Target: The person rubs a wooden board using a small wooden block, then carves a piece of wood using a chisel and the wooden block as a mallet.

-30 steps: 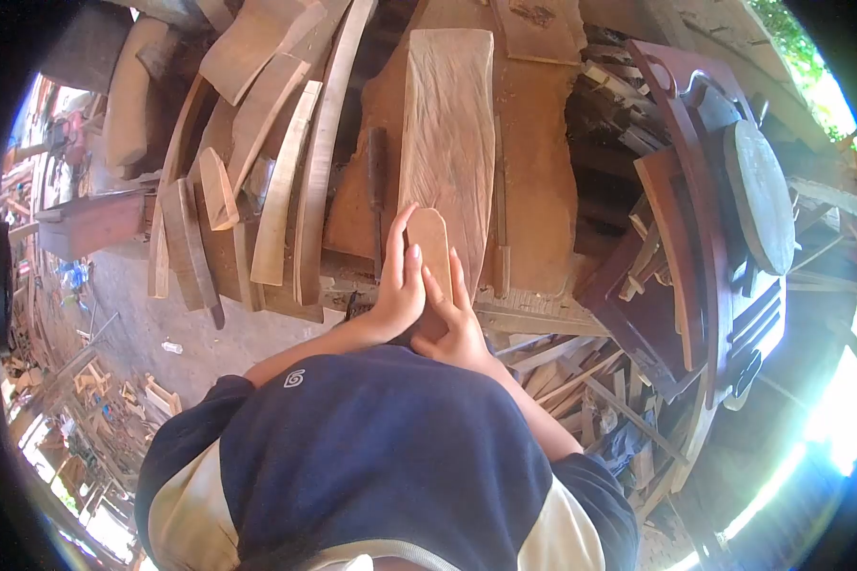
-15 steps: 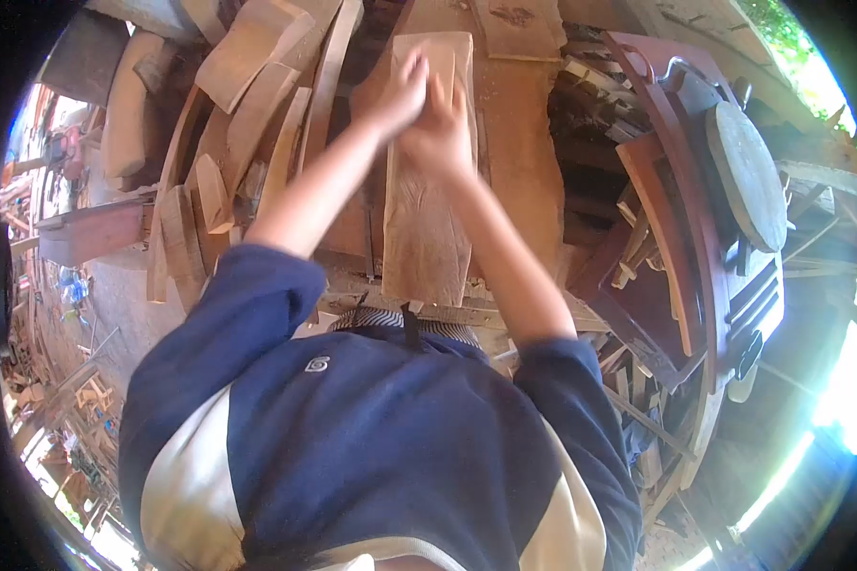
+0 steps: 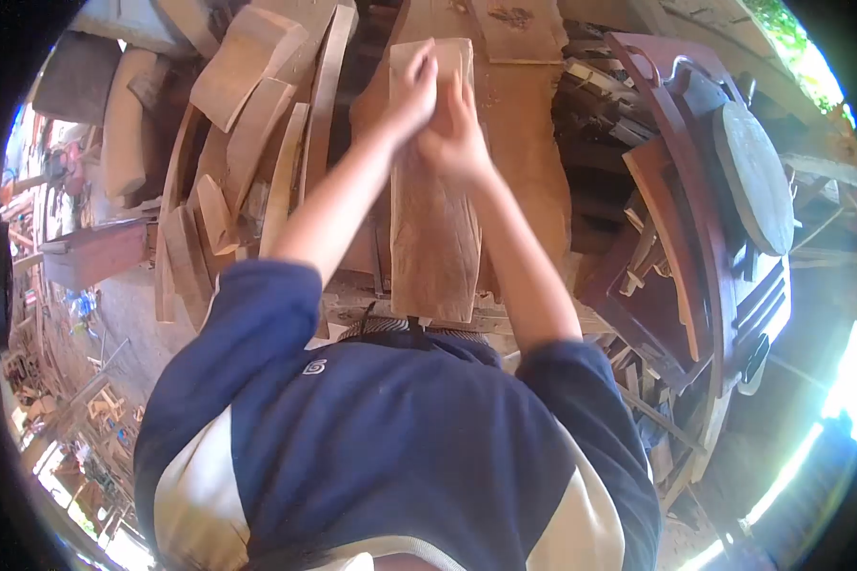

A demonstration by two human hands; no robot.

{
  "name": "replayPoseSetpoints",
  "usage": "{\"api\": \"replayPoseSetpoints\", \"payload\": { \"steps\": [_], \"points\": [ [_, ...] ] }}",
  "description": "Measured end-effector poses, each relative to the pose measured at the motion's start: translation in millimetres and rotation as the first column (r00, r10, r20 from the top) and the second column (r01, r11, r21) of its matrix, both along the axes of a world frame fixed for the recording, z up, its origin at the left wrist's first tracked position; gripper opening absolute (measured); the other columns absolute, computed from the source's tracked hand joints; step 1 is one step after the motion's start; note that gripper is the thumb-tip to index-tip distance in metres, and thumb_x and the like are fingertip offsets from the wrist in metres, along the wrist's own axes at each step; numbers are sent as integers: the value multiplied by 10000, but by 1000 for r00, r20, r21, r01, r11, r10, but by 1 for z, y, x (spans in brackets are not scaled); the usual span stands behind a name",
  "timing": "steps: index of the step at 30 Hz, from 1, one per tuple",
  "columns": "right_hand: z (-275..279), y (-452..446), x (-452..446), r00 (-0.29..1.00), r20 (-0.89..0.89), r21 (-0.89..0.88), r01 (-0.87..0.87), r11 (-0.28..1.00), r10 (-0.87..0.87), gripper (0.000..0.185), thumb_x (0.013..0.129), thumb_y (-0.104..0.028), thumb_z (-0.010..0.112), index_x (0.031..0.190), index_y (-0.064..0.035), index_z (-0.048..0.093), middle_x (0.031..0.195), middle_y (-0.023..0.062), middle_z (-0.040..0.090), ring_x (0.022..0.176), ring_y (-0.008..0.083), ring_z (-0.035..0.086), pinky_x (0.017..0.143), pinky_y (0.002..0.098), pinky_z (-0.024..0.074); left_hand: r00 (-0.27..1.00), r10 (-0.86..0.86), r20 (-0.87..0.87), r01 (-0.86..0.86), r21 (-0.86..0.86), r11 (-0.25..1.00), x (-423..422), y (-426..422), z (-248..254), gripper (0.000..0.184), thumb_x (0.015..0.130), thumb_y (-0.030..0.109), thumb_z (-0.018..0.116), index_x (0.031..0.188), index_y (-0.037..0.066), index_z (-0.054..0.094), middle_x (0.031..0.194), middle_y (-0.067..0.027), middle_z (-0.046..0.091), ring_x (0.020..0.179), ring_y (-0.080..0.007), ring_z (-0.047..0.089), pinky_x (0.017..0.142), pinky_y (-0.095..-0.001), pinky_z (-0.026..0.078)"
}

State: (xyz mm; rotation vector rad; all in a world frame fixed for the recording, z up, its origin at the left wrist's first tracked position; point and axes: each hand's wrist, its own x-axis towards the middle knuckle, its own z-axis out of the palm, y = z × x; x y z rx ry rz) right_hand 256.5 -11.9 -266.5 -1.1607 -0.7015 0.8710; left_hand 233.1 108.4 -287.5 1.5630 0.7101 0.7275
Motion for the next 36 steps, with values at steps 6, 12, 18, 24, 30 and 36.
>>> {"api": "replayPoseSetpoints", "payload": {
  "steps": [6, 12, 18, 24, 30, 36],
  "points": [
    [13, 49, 35, 853, 519, -314, 247, 917, -52, 1117, 592, -239, 765, 1520, 35, 209, 1562, 282, 202, 1470, 375, 200, 1171, 383, 262, 940, 50, -336, -13, 110, 994, 33, 46, 18, 490, 1019, 338, 403, 1470, 148, 373, 1390, -221, 514, 1285, -396, 484, 1064, -464, 390],
    [40, -137, -105, 954, 299, -232, 36, 972, 36, 1075, 623, 43, 723, 1536, 31, 155, 1605, 236, 44, 1501, 344, 73, 1183, 431, 204, 987, -95, -128, 99, 24, 995, -137, -140, 47, 512, 1061, 178, 337, 1528, 19, 202, 1576, -193, 245, 1470, -315, 218, 1194, -403, 188],
    [38, -149, -118, 870, 487, -309, 96, 946, 71, 1008, 665, -31, 759, 1529, -2, 241, 1584, 293, 86, 1496, 387, 50, 1175, 462, 192, 988, -70, -134, 72, 8, 997, -143, -154, 46, 522, 1029, 92, 350, 1521, 0, 202, 1549, -219, 273, 1452, -339, 248, 1183, -412, 214],
    [35, 46, 19, 994, -28, -211, 94, 973, -102, 1064, 634, -4, 716, 1547, -18, 170, 1485, 129, 328, 1282, 213, 468, 1033, 324, 434, 926, -35, -377, 111, 181, 977, 22, 36, 38, 511, 1005, 174, 428, 1470, -2, 312, 1375, -279, 493, 1283, -400, 483, 1069, -435, 398],
    [-15, 83, 66, 897, 433, -273, 221, 936, -85, 1042, 617, -87, 737, 1525, 10, 237, 1453, 152, 374, 1239, 227, 503, 871, 291, 528, 913, 51, -406, 36, 205, 978, 71, 85, -4, 514, 1014, 280, 414, 1478, 96, 292, 1355, -261, 498, 1217, -405, 526, 992, -488, 447],
    [27, -112, -76, 891, 443, -305, 42, 952, 102, 1044, 685, 95, 687, 1553, -8, 116, 1625, 161, 69, 1499, 245, 89, 1187, 371, 176, 984, -9, -179, 56, 257, 965, -101, -107, 42, 498, 977, 35, 420, 1450, -38, 280, 1411, -302, 395, 1315, -439, 408, 1097, -457, 352]
  ]
}}
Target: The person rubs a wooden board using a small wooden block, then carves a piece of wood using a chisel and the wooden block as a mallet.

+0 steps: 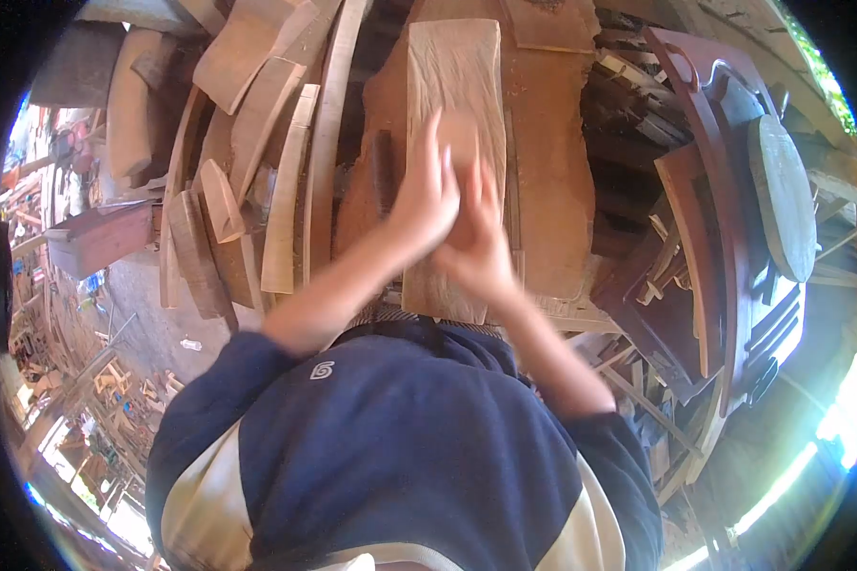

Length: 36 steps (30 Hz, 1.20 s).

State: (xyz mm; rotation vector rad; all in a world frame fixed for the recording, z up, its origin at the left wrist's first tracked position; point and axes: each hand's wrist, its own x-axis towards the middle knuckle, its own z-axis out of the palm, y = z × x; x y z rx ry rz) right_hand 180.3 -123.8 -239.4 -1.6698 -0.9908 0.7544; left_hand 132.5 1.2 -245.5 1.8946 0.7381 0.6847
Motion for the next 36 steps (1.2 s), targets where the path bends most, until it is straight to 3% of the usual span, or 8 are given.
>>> {"api": "replayPoseSetpoints", "payload": {
  "steps": [1, 3, 8, 12, 17, 22, 32, 36],
  "points": [
    [-3, -28, -29, 963, -271, 104, 26, 994, 4, 1063, 693, 93, 718, 1553, -4, 99, 1630, 148, -28, 1499, 252, 90, 1184, 396, 189, 1000, -21, -17, 21, -41, 999, -28, -28, 10, 516, 992, 43, 400, 1476, -30, 237, 1450, -283, 360, 1353, -423, 374, 1121, -439, 323],
    [9, -65, -68, 969, -234, 72, 96, 993, -77, 1043, 656, -46, 785, 1525, 30, 215, 1585, 287, 104, 1496, 407, 32, 1172, 492, 178, 998, -47, -45, 41, -119, 992, -67, -67, 15, 543, 1004, 42, 374, 1509, -24, 183, 1501, -259, 310, 1403, -403, 321, 1152, -420, 277],
    [13, -27, -33, 999, -40, -18, -13, 1000, 12, 1030, 657, -56, 784, 1520, 32, 227, 1595, 273, 95, 1501, 377, 52, 1180, 469, 181, 1000, -2, 25, 4, -94, 996, -33, -35, 4, 526, 1019, 83, 370, 1513, 9, 206, 1517, -247, 304, 1423, -379, 301, 1160, -427, 266],
    [3, 110, 66, 860, -509, 184, 151, 971, -37, 993, 652, -8, 718, 1519, 24, 235, 1367, 183, 417, 1354, 252, 383, 1035, 381, 433, 996, 81, 29, -73, -200, 977, 88, 92, -14, 498, 993, 219, 499, 1435, 28, 375, 1392, -260, 483, 1308, -387, 463, 1083, -424, 379],
    [-37, 193, 140, 984, 32, -52, 176, 983, -174, 996, 642, -84, 680, 1526, 8, 231, 1460, 168, 360, 1274, 247, 461, 925, 326, 494, 960, -3, -280, -74, -262, 962, 152, 177, -11, 617, 960, 415, 522, 1466, 132, 311, 1373, -234, 517, 1269, -390, 507, 1030, -469, 426],
    [10, 79, 43, 904, -403, -91, 114, 989, -141, 1133, 665, -32, 667, 1555, -31, -36, 1567, 263, 168, 1460, 313, 218, 1118, 374, 330, 1000, -12, 25, 16, -171, 985, 65, 81, -24, 457, 1021, 232, 442, 1403, -5, 358, 1450, -250, 402, 1364, -367, 389, 1131, -426, 314],
    [38, -30, -56, 996, -28, -129, 76, 989, -80, 1097, 694, -35, 690, 1528, 40, -18, 1552, 279, 183, 1470, 362, 182, 1177, 426, 201, 989, 3, 149, 60, -414, 908, -51, -42, 3, 482, 1064, 217, 320, 1495, 4, 280, 1542, -191, 307, 1460, -287, 239, 1190, -384, 182],
    [4, 69, 35, 954, -229, -118, 169, 978, -193, 1090, 642, -17, 692, 1547, -6, 85, 1381, 220, 484, 1170, 260, 561, 861, 331, 532, 989, -16, 145, 67, -355, 933, 47, 64, -36, 503, 1062, 298, 321, 1495, 43, 305, 1527, -209, 347, 1421, -329, 328, 1169, -394, 258]
  ]
}}
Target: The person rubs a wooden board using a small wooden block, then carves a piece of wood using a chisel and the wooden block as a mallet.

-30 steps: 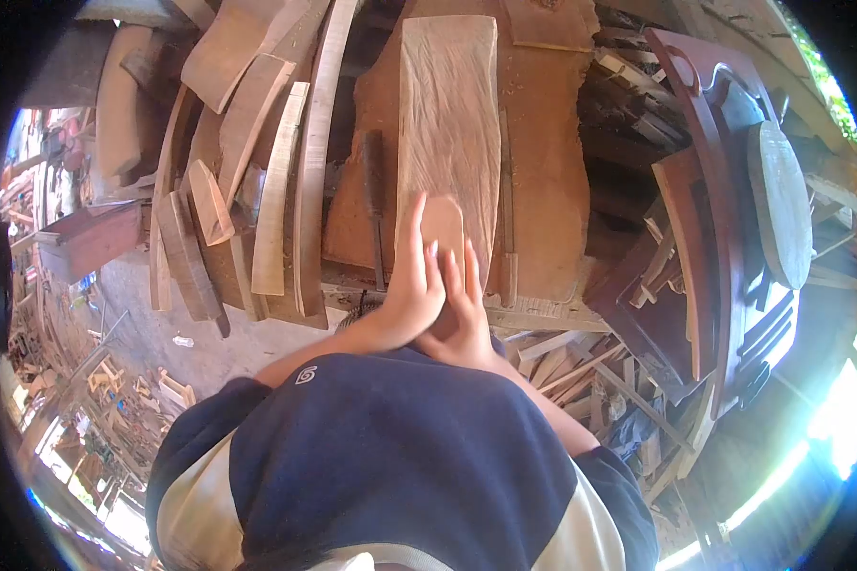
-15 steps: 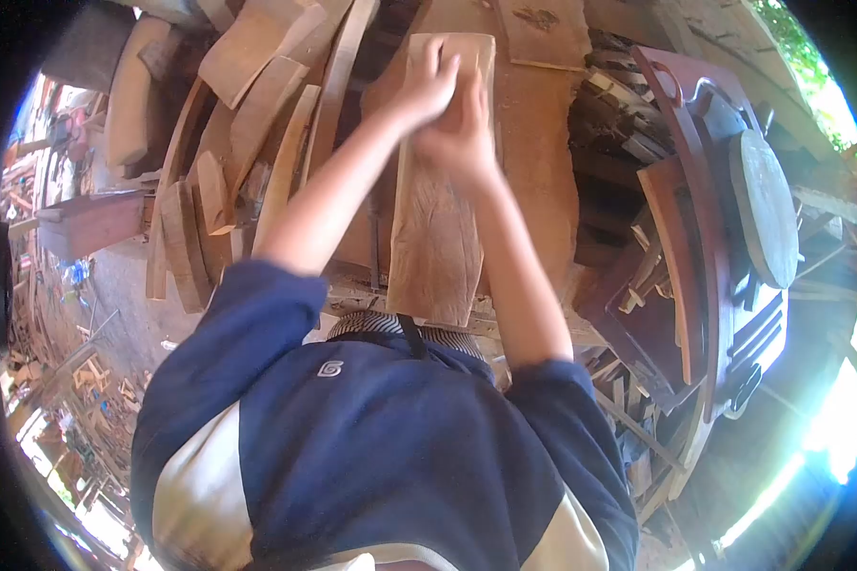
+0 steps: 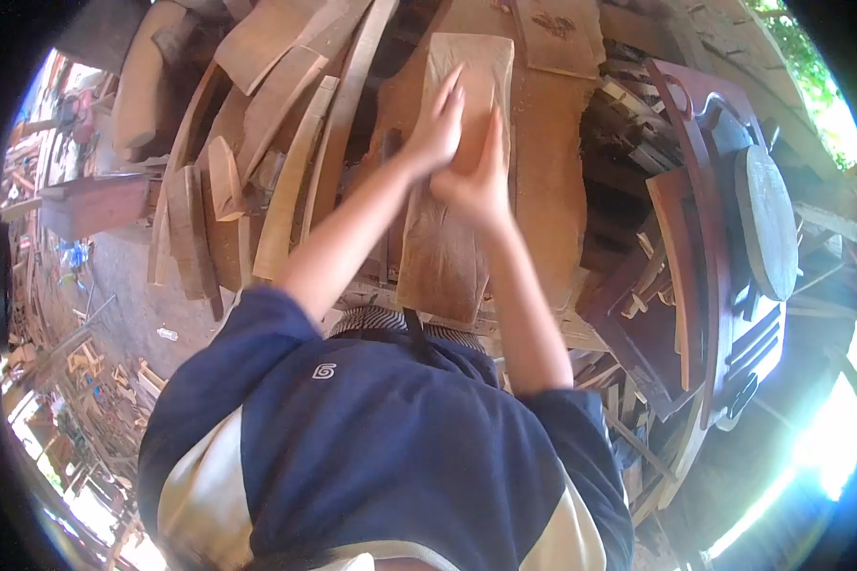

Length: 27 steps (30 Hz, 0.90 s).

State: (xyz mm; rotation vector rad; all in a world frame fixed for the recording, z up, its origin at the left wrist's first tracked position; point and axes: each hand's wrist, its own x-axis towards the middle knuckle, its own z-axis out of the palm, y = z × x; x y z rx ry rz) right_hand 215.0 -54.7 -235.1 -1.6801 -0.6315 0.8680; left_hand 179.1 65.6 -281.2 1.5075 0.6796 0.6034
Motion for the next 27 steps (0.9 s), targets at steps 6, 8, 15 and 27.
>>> {"api": "replayPoseSetpoints", "payload": {
  "steps": [6, 8, 15, 27],
  "points": [
    [-16, 85, 68, 986, 166, 141, -35, 989, 11, 991, 674, -33, 736, 1510, -2, 205, 1176, 161, 590, 898, 175, 621, 677, 276, 530, 943, 155, -294, -112, 159, 981, 71, 79, 21, 431, 1023, 275, 378, 1406, 84, 418, 1282, -246, 579, 1173, -413, 557, 991, -462, 442],
    [3, 61, 42, 1000, 3, 94, -8, 996, 8, 904, 707, 4, 696, 1487, 7, 238, 1078, 100, 597, 874, 143, 607, 659, 249, 516, 942, 202, -267, -116, 307, 944, 53, 60, 21, 437, 1026, 284, 378, 1406, 70, 406, 1270, -236, 589, 1167, -414, 562, 981, -462, 448],
    [32, -111, -99, 987, 81, -44, -138, 989, 141, 1058, 662, 38, 603, 1541, 20, 15, 1496, 223, 315, 1405, 292, 327, 1153, 374, 268, 996, 76, -53, -66, 171, 983, -117, -111, 41, 479, 1032, 155, 408, 1454, -35, 289, 1462, -285, 362, 1387, -408, 344, 1154, -428, 284],
    [-3, 21, 21, 991, 107, -5, -81, 997, 81, 949, 734, -100, 718, 1521, 15, 201, 1344, 204, 527, 1161, 224, 579, 902, 331, 513, 951, 299, -75, -245, 407, 880, 25, 18, 8, 392, 971, 163, 495, 1344, 41, 492, 1247, -235, 574, 1161, -382, 551, 988, -451, 443]
  ]
}}
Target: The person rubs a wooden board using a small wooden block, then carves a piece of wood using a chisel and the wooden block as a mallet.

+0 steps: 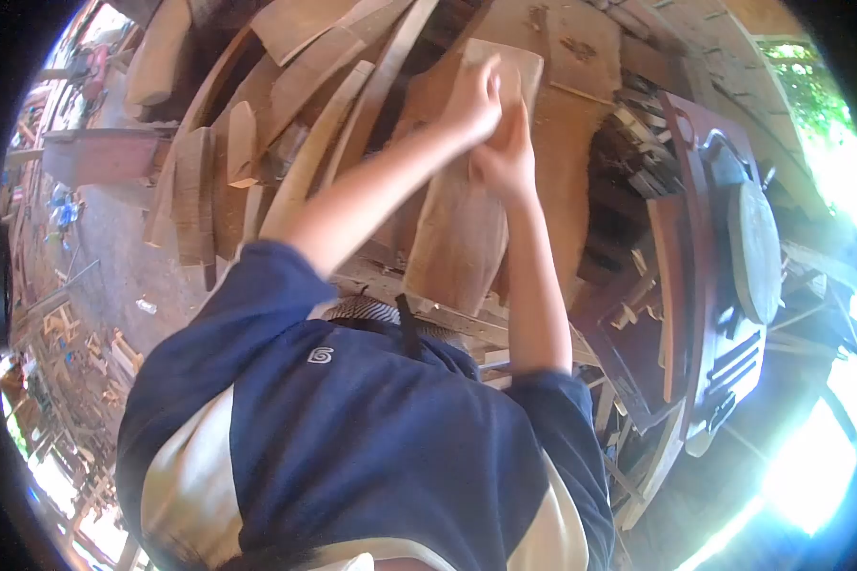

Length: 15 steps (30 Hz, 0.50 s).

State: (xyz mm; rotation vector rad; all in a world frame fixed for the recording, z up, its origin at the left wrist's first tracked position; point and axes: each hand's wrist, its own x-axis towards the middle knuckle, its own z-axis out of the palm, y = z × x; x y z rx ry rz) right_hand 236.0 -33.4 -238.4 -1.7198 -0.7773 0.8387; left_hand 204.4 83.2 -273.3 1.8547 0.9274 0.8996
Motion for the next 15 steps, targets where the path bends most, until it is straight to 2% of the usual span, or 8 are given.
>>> {"api": "replayPoseSetpoints", "payload": {
  "steps": [1, 3, 6, 9, 10, 13, 14, 15],
  "points": [
    [37, 23, 7, 995, -103, -108, -3, 994, -8, 958, 711, -107, 728, 1513, 23, 221, 1325, 205, 540, 1143, 226, 586, 894, 321, 515, 999, -22, -39, 24, 54, 998, 19, 26, -3, 413, 971, 177, 489, 1359, 38, 477, 1270, -238, 574, 1171, -377, 559, 989, -449, 449],
    [11, 51, 36, 996, 86, -107, 45, 993, -36, 987, 678, -121, 750, 1505, 34, 234, 1294, 217, 558, 1120, 238, 598, 868, 324, 527, 996, -46, -74, 46, -3, 999, 40, 55, 2, 422, 975, 177, 472, 1371, 32, 459, 1283, -259, 557, 1184, -400, 543, 990, -460, 446],
    [-10, 48, 32, 983, 153, 35, 101, 994, -105, 998, 670, -121, 755, 1501, 45, 226, 1310, 225, 549, 1151, 247, 583, 898, 332, 516, 997, 16, -81, -18, -20, 1000, 33, 50, -10, 407, 980, 204, 484, 1348, 32, 474, 1260, -281, 554, 1151, -431, 546, 974, -474, 448],
    [-10, -4, -8, 996, 5, -37, 90, 995, -90, 975, 705, -38, 710, 1524, 15, 183, 1226, 167, 584, 1019, 190, 614, 796, 293, 530, 1000, -29, -9, 29, 81, 996, -10, 4, -19, 378, 984, 237, 510, 1289, 15, 499, 1175, -278, 572, 1085, -451, 547, 943, -489, 453],
    [-9, -31, -29, 996, 54, -32, 77, 997, -75, 979, 710, -27, 700, 1527, 15, 162, 1266, 183, 560, 1074, 211, 595, 838, 317, 525, 998, -59, 9, 57, 130, 990, -35, -23, -13, 368, 994, 214, 490, 1302, 12, 479, 1185, -281, 560, 1102, -451, 538, 946, -483, 452],
    [8, -122, -104, 982, 187, -20, 27, 999, -22, 987, 739, -18, 717, 1531, 4, 128, 1403, 214, 452, 1284, 257, 476, 1036, 385, 430, 979, -194, -55, 192, -44, 980, -120, -111, 30, 407, 990, 122, 469, 1369, 0, 386, 1306, -294, 453, 1187, -469, 471, 1014, -494, 411],
    [1, -148, -129, 999, 7, 14, 43, 999, -43, 1051, 731, -2, 748, 1540, -14, 78, 1474, 215, 371, 1363, 273, 397, 1106, 389, 353, 978, -204, -47, 202, -41, 979, -143, -135, 35, 423, 985, 99, 469, 1382, -9, 372, 1316, -292, 447, 1206, -469, 458, 1031, -491, 398],
    [27, -159, -146, 999, 37, 34, 1, 999, -2, 1077, 740, 26, 748, 1538, -12, 26, 1512, 212, 317, 1410, 279, 335, 1140, 397, 303, 976, -212, -40, 211, -39, 977, -161, -156, 37, 441, 979, 77, 469, 1395, -18, 358, 1327, -290, 441, 1225, -469, 445, 1049, -488, 385]
  ]
}}
